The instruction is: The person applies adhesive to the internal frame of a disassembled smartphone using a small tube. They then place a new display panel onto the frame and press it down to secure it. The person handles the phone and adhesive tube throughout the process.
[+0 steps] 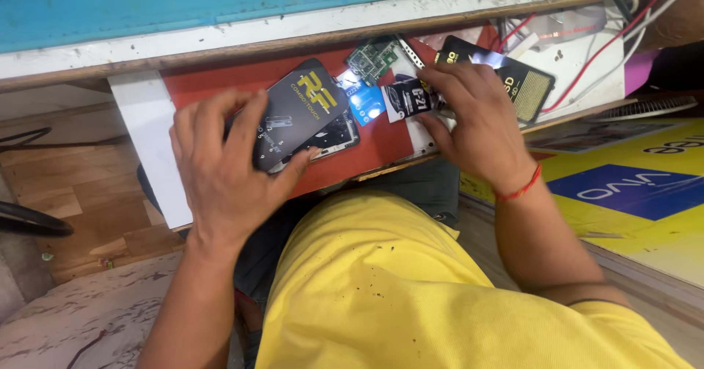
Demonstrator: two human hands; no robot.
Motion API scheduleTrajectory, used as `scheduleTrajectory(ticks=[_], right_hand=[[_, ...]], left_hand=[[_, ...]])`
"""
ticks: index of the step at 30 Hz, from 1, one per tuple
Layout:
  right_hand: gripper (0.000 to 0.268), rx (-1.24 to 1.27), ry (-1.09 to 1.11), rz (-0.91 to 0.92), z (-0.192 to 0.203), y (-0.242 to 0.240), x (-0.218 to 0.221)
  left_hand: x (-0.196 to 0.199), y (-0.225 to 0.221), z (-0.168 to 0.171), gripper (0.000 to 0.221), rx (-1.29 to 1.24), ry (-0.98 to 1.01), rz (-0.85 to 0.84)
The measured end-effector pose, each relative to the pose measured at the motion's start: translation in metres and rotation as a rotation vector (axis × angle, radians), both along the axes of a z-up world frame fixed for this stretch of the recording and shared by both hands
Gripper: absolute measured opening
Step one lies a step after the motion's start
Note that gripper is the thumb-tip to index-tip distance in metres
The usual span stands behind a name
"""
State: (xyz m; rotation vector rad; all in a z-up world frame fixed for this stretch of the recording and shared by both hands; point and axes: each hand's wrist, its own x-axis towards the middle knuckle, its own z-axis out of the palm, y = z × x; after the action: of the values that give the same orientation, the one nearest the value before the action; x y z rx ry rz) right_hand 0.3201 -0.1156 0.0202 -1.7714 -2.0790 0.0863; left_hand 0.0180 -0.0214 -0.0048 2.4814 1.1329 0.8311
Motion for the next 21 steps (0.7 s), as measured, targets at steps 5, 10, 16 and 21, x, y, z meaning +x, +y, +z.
scheduleTrajectory(ticks=[5, 10, 16, 21], right_hand=[[0.04, -0.091, -0.162, 0.008, 0.008, 0.016, 0.015], [0.03, 0.204, -0.128, 0.095, 0.017, -0.005, 0.014], [0.023, 0.441, 0.12, 0.4, -0.021, -0.022, -0.022], [0.029, 0.185, 0.715, 0.137, -0.032, -0.037, -0.035]], left_hand=[[0.017, -0.035, 0.004, 0.046, -0.194, -0.341, -0.129], [0.057, -0.06, -0.01, 0.035, -1.233, -0.996, -0.277], [0.089, -0.058, -0.027, 0.038, -1.478, -1.064, -0.333], [0.107, -0.049, -0.031, 0.033, -1.242, -1.135, -0.137]])
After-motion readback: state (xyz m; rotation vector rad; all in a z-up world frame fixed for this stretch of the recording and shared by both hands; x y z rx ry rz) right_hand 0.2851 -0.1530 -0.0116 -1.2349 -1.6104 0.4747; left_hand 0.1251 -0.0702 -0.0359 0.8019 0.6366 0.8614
